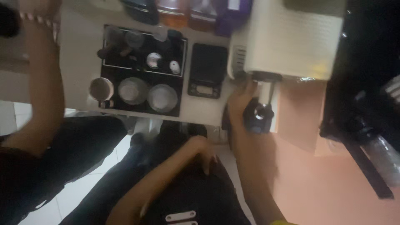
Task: The person cleans a steam wand by hand using a cloth and a needle-like tool, then rinses and wipes it under a faucet in a sink.
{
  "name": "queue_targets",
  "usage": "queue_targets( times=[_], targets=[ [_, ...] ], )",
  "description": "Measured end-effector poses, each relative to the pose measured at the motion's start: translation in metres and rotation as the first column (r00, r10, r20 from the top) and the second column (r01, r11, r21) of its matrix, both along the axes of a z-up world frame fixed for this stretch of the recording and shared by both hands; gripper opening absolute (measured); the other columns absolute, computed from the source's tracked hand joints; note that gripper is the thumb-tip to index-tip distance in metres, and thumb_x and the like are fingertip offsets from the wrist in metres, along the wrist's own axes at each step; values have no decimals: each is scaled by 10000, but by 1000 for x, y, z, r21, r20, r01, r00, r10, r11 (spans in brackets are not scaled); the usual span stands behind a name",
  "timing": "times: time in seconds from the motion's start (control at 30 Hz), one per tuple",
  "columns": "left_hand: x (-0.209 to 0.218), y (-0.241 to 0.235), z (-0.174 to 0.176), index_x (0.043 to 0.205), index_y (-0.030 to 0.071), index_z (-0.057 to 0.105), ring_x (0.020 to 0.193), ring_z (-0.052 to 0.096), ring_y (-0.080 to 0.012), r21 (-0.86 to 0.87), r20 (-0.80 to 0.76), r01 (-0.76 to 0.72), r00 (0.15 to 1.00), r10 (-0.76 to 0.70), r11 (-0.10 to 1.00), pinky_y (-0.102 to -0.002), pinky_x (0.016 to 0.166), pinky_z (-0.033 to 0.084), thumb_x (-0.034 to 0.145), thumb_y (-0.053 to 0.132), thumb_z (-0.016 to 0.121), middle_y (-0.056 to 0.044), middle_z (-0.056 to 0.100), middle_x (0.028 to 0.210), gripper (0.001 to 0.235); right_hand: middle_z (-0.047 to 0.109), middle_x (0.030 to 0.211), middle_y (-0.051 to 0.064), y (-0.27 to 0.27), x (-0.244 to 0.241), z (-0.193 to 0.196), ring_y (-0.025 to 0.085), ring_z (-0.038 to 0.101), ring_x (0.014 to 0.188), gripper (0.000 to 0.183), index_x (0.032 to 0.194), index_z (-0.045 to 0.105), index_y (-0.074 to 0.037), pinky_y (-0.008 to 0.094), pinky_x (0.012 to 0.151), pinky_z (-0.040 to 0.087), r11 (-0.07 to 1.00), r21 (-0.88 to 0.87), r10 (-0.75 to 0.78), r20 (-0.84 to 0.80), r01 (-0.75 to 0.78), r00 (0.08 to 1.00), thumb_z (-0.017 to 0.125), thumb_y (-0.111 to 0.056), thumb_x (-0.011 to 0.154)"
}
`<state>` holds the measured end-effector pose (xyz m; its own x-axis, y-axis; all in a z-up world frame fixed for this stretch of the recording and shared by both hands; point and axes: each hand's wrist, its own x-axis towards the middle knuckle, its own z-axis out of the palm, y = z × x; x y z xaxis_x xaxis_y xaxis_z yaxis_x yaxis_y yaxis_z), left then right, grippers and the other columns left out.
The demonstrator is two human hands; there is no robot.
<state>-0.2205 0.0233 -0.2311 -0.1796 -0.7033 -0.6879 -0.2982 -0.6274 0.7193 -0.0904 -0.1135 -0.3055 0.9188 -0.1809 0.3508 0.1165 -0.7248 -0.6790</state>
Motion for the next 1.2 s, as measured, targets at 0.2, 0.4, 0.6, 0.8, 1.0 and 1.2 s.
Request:
queue_targets(
  times=[0.2,0.4,0.6,0.8,1.0,1.2],
  targets=[
    [-18,1,-40,1512,215,534,1478,411,-316,-203,11,15,1000,-13,979,-470,1202,340,646,645,822,-64,454,1606,1008,580,1508,261,26,82,-19,422,530,1404,575,1477,546,16,501,1198,391,733,-540,450,-70,-413,890,467,92,913],
    [-8,30,-56,1557,233,435,1500,341,-327,-28,-212,-6,977,0,1000,-513,1177,326,642,704,763,-55,334,1662,1080,658,1274,248,-16,128,-45,430,612,1183,332,1341,618,34,516,1051,474,961,-33,274,0,-274,962,589,-58,1023],
    [1,26,-48,1565,215,446,1498,361,-337,-182,-62,117,990,-130,976,-500,1196,323,705,739,714,-86,367,1657,1043,633,1372,173,-4,47,-66,361,612,1257,468,1360,619,-53,469,1051,485,861,-508,-7,5,9,1000,681,-154,907],
    [14,36,-21,1538,200,459,1492,339,-330,-141,-84,76,993,-88,987,-516,1185,309,815,659,721,-50,311,1661,896,636,1451,140,16,-79,69,276,572,1360,410,1448,591,-63,378,1147,394,862,341,-53,-676,375,735,416,-192,1101],
    [33,14,-62,1299,146,658,1149,634,-303,-70,83,-361,927,366,930,-473,964,480,854,482,640,-89,628,1326,558,492,1493,247,-47,-63,108,323,520,1385,447,1449,433,-94,415,1180,462,955,-279,30,426,100,904,571,-49,1027],
    [80,-21,-71,1131,24,699,846,714,-200,-87,-323,-993,-47,945,-79,-346,774,586,1001,290,504,-72,760,1009,354,675,1406,190,-65,2,91,280,662,1302,313,1275,718,-59,390,1104,541,999,21,-26,-110,28,994,574,-69,997]
  ],
)
